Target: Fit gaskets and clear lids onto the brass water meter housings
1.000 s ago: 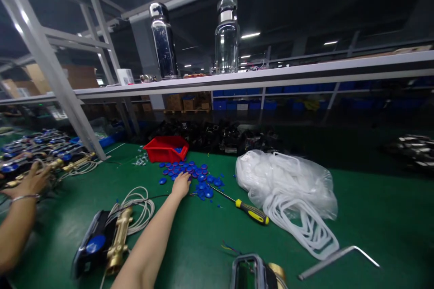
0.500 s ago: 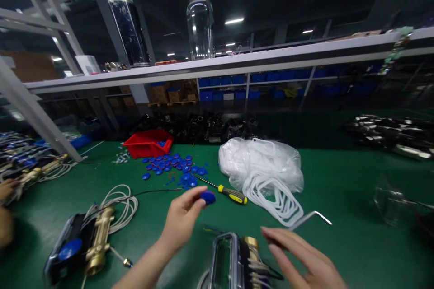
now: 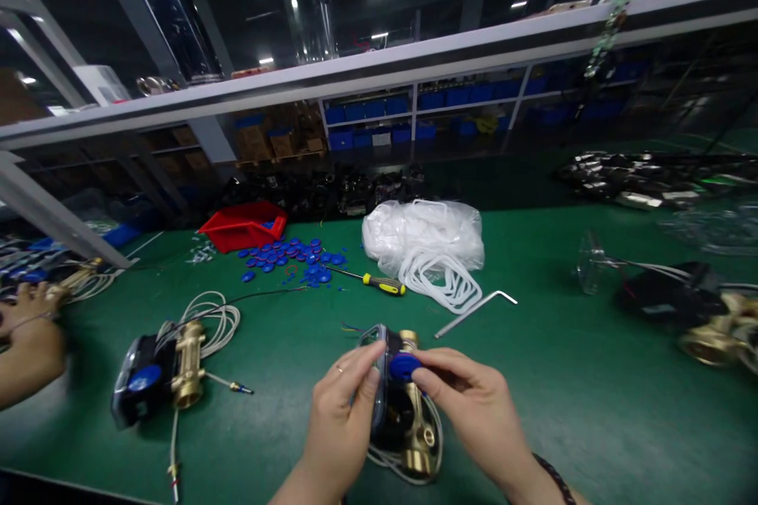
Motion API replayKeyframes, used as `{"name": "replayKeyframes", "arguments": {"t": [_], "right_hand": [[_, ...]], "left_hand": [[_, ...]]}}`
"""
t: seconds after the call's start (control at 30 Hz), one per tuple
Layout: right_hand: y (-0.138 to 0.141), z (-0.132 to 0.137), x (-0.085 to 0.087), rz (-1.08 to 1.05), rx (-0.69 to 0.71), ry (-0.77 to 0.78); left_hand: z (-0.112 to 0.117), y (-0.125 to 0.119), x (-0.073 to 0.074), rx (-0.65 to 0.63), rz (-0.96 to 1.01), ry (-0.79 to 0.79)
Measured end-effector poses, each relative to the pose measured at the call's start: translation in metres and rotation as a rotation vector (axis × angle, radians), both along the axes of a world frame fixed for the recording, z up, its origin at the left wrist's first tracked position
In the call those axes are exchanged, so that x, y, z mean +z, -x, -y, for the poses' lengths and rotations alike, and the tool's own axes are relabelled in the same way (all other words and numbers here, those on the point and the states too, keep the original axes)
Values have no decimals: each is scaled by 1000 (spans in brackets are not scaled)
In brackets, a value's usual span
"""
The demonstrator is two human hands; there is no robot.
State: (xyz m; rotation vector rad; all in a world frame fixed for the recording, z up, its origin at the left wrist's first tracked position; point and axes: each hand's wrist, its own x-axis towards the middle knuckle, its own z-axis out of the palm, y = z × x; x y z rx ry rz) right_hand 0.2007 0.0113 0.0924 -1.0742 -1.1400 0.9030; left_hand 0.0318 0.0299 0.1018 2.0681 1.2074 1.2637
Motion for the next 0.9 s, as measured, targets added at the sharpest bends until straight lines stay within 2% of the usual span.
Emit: {"name": "replayKeyframes", "arguments": {"t": [0.07, 0.13, 0.27, 0.4, 0.53, 0.63, 0.7, 0.77, 0.83, 0.9], "right_hand": [[-4, 6, -16, -72, 107, 182], [-3, 13, -33, -90, 168, 298], [6, 18, -52, -36, 118, 315], [8, 14, -53, 120, 108, 241], [9, 15, -52, 280, 102, 214], [5, 16, -43, 420, 139, 157], [-10, 6, -34, 528, 179, 126], [-38, -15, -28, 648, 153, 122], [-77, -44, -29, 778, 5, 148], [-118, -75, -39, 906, -115, 211]], "left_hand": [[3, 4, -5, 27, -53, -34], [7, 8, -13, -8, -93, -60], [17, 7, -34, -149, -231, -179], [19, 1, -47, -69, -335, -271], [18, -4, -48, -34, -362, -265], [18, -9, -49, 2, -382, -274], [19, -14, -50, 25, -387, -272], [19, -18, -50, 46, -377, -264], [19, -21, -49, 56, -371, -261], [19, -22, -47, 41, -382, -258]]}}
